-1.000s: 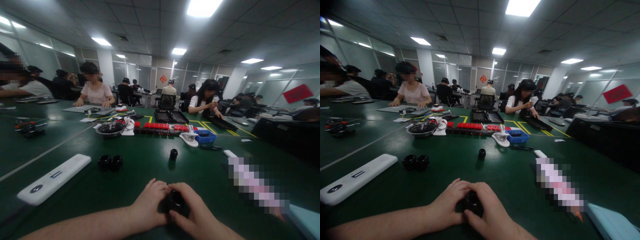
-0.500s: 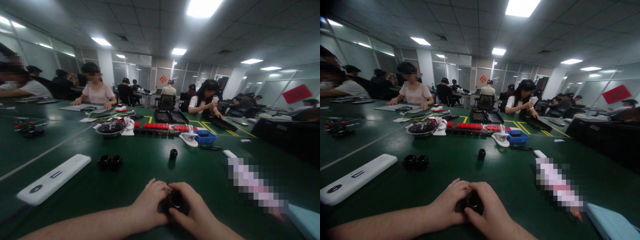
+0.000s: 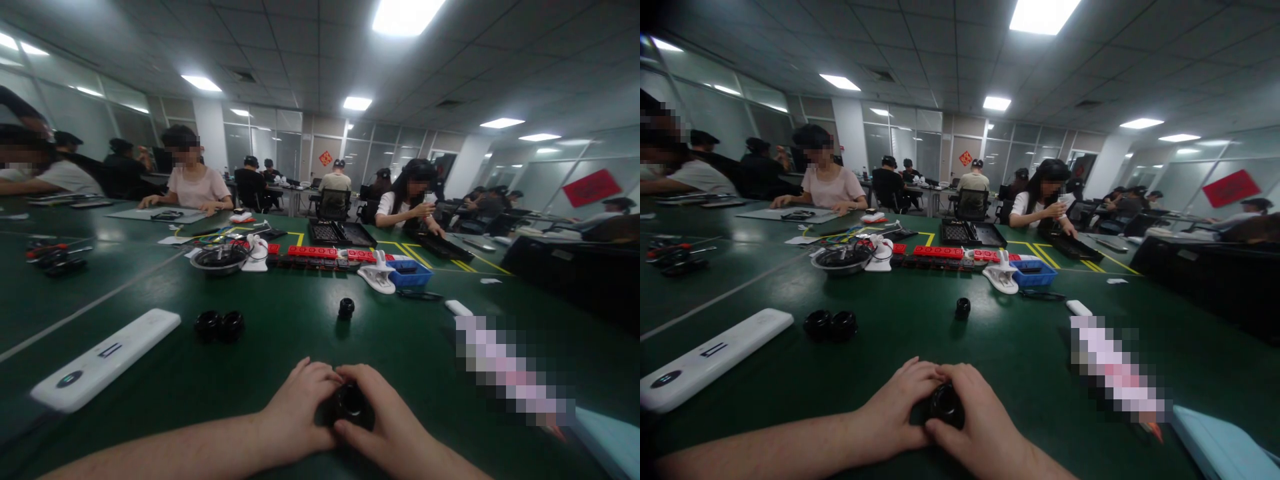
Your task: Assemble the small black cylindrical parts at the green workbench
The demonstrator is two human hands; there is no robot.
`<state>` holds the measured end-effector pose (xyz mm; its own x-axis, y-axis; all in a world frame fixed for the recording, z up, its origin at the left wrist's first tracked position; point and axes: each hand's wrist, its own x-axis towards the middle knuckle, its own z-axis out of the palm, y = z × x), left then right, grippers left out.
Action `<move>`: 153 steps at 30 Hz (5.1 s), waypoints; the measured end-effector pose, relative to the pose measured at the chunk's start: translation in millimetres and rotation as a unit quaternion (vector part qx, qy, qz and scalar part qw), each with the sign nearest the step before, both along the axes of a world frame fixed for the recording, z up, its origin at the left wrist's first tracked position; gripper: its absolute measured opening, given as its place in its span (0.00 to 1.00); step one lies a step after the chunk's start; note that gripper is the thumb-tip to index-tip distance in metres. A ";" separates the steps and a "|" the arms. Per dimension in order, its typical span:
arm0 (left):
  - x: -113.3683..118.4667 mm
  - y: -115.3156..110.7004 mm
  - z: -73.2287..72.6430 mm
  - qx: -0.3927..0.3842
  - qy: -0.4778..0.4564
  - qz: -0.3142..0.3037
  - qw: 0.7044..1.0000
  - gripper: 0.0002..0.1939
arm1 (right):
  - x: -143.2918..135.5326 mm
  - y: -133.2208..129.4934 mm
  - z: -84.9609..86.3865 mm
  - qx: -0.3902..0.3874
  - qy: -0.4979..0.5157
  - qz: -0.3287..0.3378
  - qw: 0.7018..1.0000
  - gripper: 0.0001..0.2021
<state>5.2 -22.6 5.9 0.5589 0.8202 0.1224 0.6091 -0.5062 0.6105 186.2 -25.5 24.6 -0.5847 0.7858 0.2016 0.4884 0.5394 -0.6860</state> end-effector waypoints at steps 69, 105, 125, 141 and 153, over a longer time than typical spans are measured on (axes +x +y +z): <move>1.0 0.4 0.0 -0.018 0.023 0.000 1.000 0.30 | -3.6 -6.3 16.9 0.013 -0.049 0.099 0.994 0.26; -0.4 0.9 -0.7 -0.001 0.020 -0.017 1.000 0.24 | -1.1 -5.2 15.7 0.003 -0.067 0.000 0.998 0.26; 0.1 0.3 1.0 -0.007 0.020 -0.019 1.000 0.25 | -0.5 -5.5 1.2 0.003 0.002 -0.007 1.000 0.30; -0.2 0.4 0.7 -0.005 0.020 -0.014 1.000 0.22 | -0.4 -5.7 3.8 -0.009 -0.014 -0.013 1.000 0.33; -0.4 -0.8 3.9 -0.003 0.017 -0.013 1.000 0.25 | 4.5 -6.4 4.7 -0.017 -0.006 0.019 1.000 0.32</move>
